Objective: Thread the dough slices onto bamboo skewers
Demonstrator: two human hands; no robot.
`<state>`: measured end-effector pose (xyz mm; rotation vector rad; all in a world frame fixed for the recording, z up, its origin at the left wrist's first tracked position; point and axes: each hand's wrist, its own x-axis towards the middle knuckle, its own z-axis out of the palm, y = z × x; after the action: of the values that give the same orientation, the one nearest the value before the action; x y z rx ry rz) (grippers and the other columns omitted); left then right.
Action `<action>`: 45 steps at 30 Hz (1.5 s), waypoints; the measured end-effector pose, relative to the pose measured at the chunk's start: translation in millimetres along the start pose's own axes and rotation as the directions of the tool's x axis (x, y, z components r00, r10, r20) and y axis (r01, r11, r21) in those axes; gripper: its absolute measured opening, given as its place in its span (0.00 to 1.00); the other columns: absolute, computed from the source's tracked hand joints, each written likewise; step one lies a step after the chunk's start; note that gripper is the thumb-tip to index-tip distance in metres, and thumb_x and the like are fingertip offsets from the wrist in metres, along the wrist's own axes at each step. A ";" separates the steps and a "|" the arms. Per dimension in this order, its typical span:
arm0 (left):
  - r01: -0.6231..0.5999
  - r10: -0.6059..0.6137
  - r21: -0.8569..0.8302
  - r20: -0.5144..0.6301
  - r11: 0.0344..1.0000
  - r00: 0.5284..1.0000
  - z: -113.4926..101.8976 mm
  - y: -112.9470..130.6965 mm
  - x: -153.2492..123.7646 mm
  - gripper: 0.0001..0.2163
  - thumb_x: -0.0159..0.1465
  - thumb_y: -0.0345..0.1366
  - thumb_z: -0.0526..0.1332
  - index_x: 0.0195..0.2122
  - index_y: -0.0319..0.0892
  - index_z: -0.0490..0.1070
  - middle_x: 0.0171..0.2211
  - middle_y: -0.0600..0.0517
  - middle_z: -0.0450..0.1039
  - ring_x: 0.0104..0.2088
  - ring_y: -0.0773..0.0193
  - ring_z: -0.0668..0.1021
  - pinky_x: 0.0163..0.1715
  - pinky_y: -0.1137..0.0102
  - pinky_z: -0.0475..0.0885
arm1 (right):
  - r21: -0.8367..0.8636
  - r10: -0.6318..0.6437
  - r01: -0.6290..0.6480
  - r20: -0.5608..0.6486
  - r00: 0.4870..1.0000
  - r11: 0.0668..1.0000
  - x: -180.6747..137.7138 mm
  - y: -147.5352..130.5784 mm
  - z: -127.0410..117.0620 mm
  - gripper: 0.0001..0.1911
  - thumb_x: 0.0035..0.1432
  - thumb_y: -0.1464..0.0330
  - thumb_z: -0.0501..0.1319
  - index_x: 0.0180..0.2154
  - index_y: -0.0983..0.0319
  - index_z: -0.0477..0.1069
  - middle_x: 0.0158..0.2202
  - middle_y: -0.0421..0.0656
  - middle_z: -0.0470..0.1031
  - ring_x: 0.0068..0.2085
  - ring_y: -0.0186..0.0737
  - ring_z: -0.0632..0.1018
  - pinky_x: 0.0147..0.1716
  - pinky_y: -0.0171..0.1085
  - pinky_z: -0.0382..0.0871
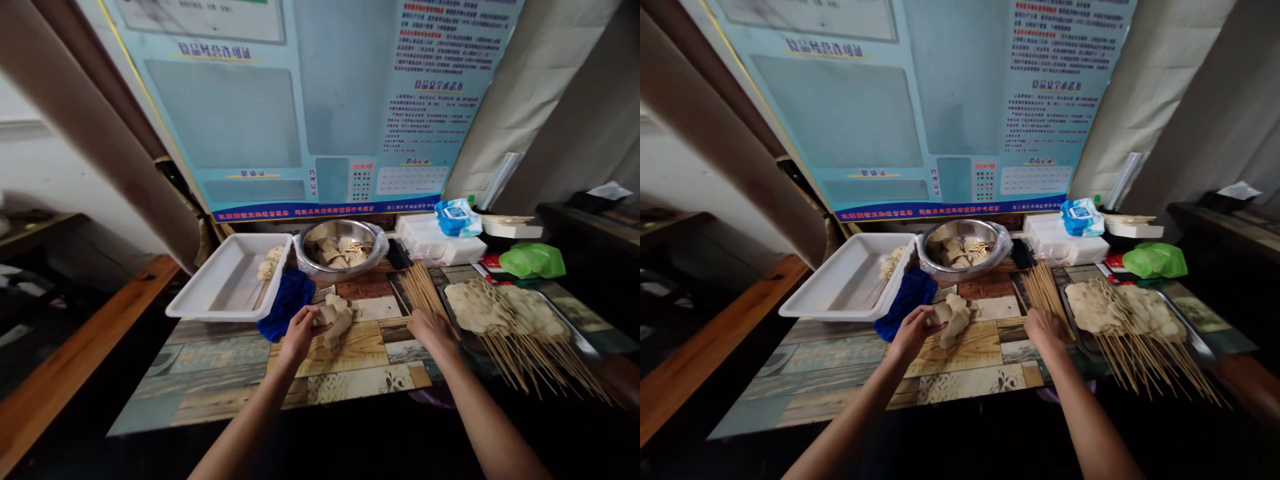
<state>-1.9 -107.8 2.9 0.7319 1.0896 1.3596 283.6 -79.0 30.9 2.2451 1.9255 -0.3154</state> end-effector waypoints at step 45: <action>0.146 -0.125 -0.151 0.141 0.978 0.982 2.6 3.1 -36.2 0.17 0.47 0.39 0.71 0.34 0.36 0.73 0.28 0.51 0.75 0.28 0.65 0.77 0.33 0.68 0.74 | 0.391 -0.478 0.701 -0.529 0.701 0.596 -134.2 -74.1 92.1 0.22 0.69 0.65 0.40 0.40 0.64 0.71 0.33 0.48 0.81 0.33 0.39 0.82 0.31 0.32 0.75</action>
<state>3.4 -142.2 13.3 0.6084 0.8986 1.2487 186.1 -219.6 -21.3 1.9141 3.1727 -0.6742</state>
